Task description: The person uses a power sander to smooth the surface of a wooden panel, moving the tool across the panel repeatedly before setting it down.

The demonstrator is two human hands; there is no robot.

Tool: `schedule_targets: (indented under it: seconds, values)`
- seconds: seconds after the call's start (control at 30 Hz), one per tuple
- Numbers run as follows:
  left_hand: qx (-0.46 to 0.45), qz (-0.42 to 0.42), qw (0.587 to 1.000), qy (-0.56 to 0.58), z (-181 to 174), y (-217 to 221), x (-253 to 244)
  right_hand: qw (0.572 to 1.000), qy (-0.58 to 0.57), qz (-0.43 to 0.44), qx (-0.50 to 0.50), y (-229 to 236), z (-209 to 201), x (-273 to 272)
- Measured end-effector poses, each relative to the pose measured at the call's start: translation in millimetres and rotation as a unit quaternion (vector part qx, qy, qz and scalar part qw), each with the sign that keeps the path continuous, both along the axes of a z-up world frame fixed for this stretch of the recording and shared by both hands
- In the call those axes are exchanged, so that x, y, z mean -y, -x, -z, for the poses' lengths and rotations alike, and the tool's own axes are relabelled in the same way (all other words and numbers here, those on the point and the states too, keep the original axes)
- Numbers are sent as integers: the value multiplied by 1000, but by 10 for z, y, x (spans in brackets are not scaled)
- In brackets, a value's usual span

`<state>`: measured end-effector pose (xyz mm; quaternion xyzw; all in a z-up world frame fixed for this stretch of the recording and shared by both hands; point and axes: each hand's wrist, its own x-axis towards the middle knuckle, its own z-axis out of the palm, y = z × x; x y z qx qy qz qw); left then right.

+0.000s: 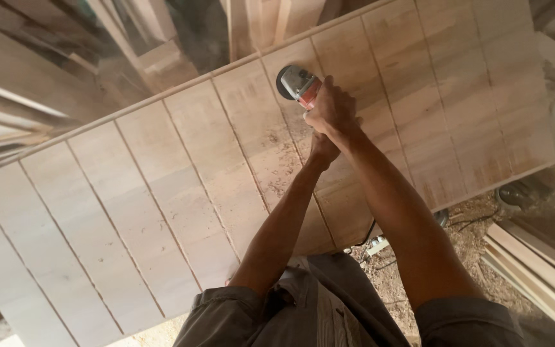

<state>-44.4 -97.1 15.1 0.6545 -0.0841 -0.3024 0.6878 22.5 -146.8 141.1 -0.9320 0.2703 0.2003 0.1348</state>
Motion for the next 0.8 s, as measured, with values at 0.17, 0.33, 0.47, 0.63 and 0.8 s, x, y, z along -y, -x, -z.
schedule_targets:
  seconds: [0.17,0.33,0.47,0.63,0.8]
  values:
    - [9,45,999,7,-73,54,461,998,33,53,1,109,-10,485]
    - [21,86,996,17,-164,92,885,993,32,113,-3,243,-70,912]
    - [28,113,993,17,-205,114,1148,989,27,147,10,336,-109,1237]
    - [33,145,989,16,-248,135,1465,984,54,160,53,472,-88,1633]
    - [25,158,987,14,-215,203,1474,981,41,186,30,573,-82,1704]
